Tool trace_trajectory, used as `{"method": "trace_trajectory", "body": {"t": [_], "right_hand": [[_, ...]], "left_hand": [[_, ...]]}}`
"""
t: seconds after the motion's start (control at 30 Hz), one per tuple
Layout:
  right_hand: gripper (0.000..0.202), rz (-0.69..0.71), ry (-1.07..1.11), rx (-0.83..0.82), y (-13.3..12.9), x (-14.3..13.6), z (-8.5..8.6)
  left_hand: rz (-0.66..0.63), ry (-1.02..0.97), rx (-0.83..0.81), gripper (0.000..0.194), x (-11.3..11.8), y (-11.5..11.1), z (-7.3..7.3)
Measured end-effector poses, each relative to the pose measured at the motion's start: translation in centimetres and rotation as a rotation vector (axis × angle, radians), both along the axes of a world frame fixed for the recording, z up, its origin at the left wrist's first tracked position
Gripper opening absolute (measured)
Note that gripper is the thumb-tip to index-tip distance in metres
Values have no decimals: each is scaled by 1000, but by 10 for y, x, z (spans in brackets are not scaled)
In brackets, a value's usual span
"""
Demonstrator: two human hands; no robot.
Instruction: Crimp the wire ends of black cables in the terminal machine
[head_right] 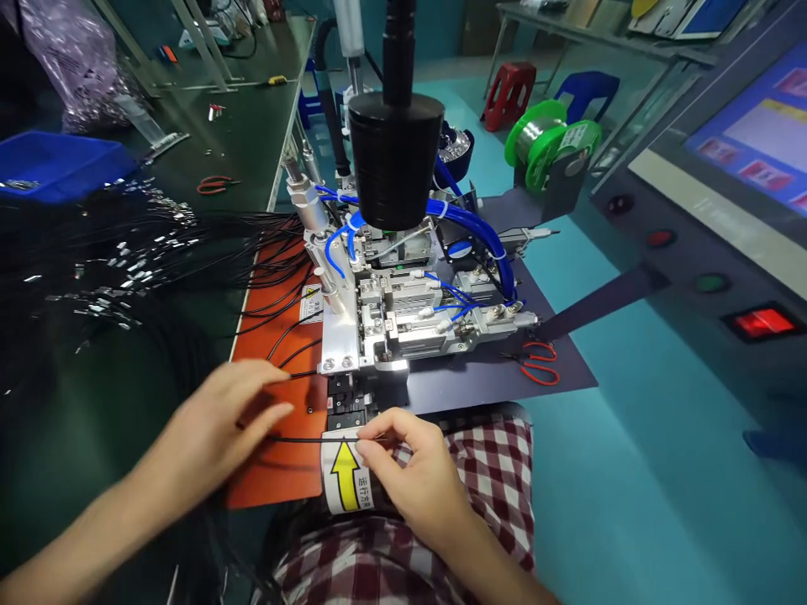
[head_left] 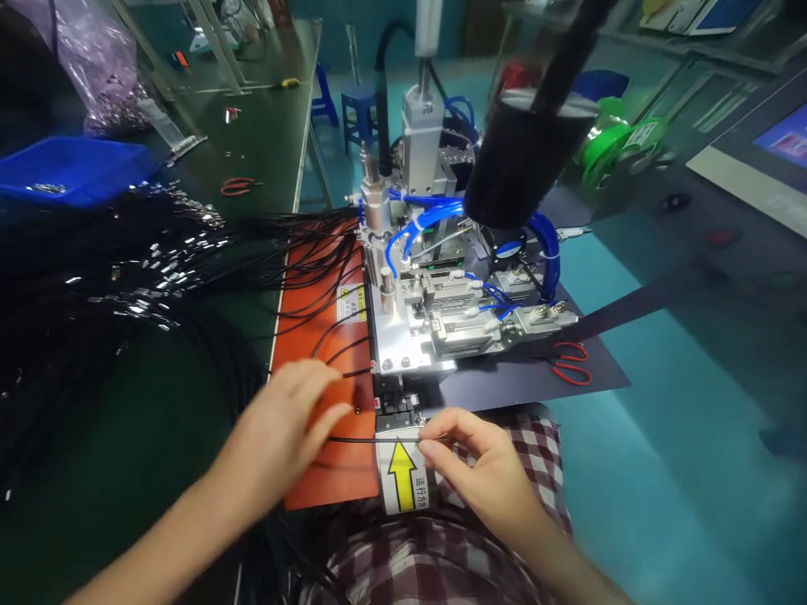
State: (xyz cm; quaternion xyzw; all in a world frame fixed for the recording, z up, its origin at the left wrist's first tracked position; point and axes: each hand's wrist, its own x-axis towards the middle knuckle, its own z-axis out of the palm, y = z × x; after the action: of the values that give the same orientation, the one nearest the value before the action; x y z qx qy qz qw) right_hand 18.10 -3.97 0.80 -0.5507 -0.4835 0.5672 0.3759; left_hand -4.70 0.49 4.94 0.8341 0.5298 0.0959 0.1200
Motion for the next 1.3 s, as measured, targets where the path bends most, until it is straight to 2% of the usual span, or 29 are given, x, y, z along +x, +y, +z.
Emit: {"method": "trace_trajectory", "body": {"t": [0.07, 0.17, 0.2, 0.27, 0.5, 0.6, 0.63, 0.7, 0.77, 0.83, 0.9, 0.97, 1.03, 1.1, 1.17, 1.23, 1.3], "right_hand": [[5, 16, -16, -3, 0, 1, -1], [7, 35, -12, -10, -1, 0, -1], [7, 39, -8, -15, -1, -1, -1], [8, 43, -8, -26, -2, -1, -1], [9, 59, -15, -26, -2, -2, -3], [9, 41, -12, -10, -1, -5, -3], [9, 27, -7, -5, -1, -6, -3], [9, -4, 2, 8, -1, -8, -3], [8, -16, 4, 17, -2, -8, -3], [8, -4, -6, 13, -2, -9, -3], [8, 1, -22, 7, -2, -9, -4], [8, -7, -22, 12, -2, -11, -5], [8, -7, -6, 14, -1, -12, -5], [8, 6, 7, 17, 0, -13, -5], [7, 16, 4, 25, 1, -13, -3], [6, 25, -10, 24, 3, -13, -1], [6, 33, -19, 17, 4, -12, 1]], "left_hand": [[97, 242, 95, 33, -22, 16, -1], [104, 390, -8, 9, -40, 32, -1], [90, 389, -47, 4, -41, 35, -1], [74, 368, -80, 11, -40, 38, -1], [93, 280, -86, 16, -36, 32, -5], [45, 233, -130, 9, -43, 34, -1], [23, 214, -151, 8, -47, 38, 2], [19, 182, -159, 22, -56, 51, 7], [112, 173, -84, 33, -64, 70, 8], [176, 201, -28, 36, -70, 89, 3], [198, 233, -11, 23, -73, 106, -7], [202, 255, 1, 15, -73, 117, -18], [205, 268, 18, 16, -73, 122, -25], [211, 271, 32, 14, -72, 122, -24], [223, 266, 42, 17, -68, 112, -15], [242, 247, 58, 26, -55, 93, -1], [245, 196, 89, 32, -32, 63, 14]]}}
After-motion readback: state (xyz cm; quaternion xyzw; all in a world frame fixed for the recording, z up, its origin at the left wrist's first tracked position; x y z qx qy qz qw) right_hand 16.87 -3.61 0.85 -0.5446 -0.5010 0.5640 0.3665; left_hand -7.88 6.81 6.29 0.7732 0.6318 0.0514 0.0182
